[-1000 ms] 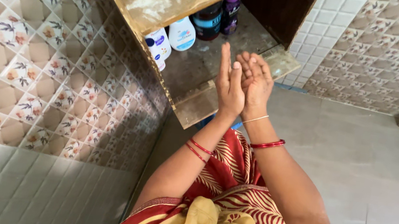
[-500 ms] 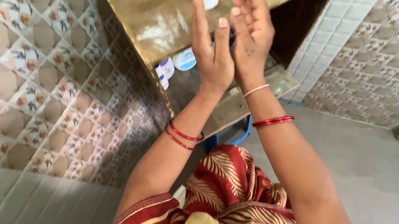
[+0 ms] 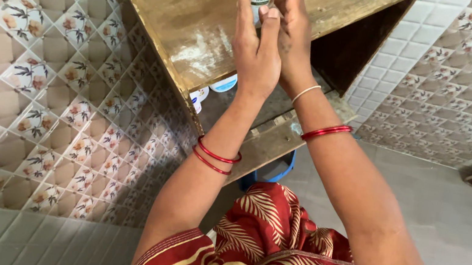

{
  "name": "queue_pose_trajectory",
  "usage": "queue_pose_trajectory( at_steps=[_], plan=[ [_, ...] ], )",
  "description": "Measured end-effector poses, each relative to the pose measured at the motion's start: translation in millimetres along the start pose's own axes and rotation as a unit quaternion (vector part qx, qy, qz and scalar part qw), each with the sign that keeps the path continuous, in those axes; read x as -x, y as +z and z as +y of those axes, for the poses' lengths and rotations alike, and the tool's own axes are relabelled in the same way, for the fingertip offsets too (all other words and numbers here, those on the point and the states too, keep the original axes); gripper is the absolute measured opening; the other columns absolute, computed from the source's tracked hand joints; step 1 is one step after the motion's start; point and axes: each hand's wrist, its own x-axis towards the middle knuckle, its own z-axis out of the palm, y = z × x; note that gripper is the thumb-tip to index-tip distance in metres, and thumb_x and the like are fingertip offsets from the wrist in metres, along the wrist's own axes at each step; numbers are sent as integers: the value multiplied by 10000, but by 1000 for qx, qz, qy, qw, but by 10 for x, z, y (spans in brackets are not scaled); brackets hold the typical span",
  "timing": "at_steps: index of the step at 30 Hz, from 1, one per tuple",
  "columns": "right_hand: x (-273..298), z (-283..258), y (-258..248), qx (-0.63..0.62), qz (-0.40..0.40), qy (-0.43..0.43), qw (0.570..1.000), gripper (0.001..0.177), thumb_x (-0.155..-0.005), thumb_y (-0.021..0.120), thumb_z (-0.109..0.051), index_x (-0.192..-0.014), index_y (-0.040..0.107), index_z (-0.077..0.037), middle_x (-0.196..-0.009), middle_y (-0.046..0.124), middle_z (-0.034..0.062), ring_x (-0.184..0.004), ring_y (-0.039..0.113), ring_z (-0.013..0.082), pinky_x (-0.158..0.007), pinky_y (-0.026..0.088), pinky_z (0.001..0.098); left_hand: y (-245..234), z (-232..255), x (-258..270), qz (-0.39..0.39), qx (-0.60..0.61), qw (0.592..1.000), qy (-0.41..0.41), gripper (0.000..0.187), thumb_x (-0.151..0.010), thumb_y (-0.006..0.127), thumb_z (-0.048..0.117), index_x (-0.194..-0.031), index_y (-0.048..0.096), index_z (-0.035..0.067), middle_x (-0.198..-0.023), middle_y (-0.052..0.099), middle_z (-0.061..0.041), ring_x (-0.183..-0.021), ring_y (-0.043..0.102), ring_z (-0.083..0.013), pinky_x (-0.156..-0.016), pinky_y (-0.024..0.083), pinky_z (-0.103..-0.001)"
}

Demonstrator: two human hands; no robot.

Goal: The person picks up a baby lotion bottle from a cluttered counter, walks into the bathroom, and places it on a wooden shelf. They then rearrange several other bottles and containers on the shelf to organize them.

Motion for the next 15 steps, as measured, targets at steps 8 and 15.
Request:
queue_pose_trajectory(
  at_steps=[8, 15],
  plan=[
    [172, -290, 4, -7, 33, 5, 999, 410, -1120, 595, -43, -1511, 475, -7, -1435, 661, 136, -1278, 637, 192, -1103, 524, 319, 33, 190, 196, 0, -15, 997, 80, 600, -1133, 546, 204, -1616, 279, -33, -1615, 438, -235, -1500, 465, -323, -1259, 370, -354],
    [816, -470, -172, 6, 124, -35, 992, 431, -1159, 598, -29, -1557, 434, -16, -1470, 576, 101, -1377, 590, 189, -1181, 492, 315, 70, 442, 871, -69, -13, 993, 93, 556, -1197, 492, 211, -1642, 233, 2, -1716, 264, -165, -1589, 207, -321, -1325, 207, -365]
  ],
)
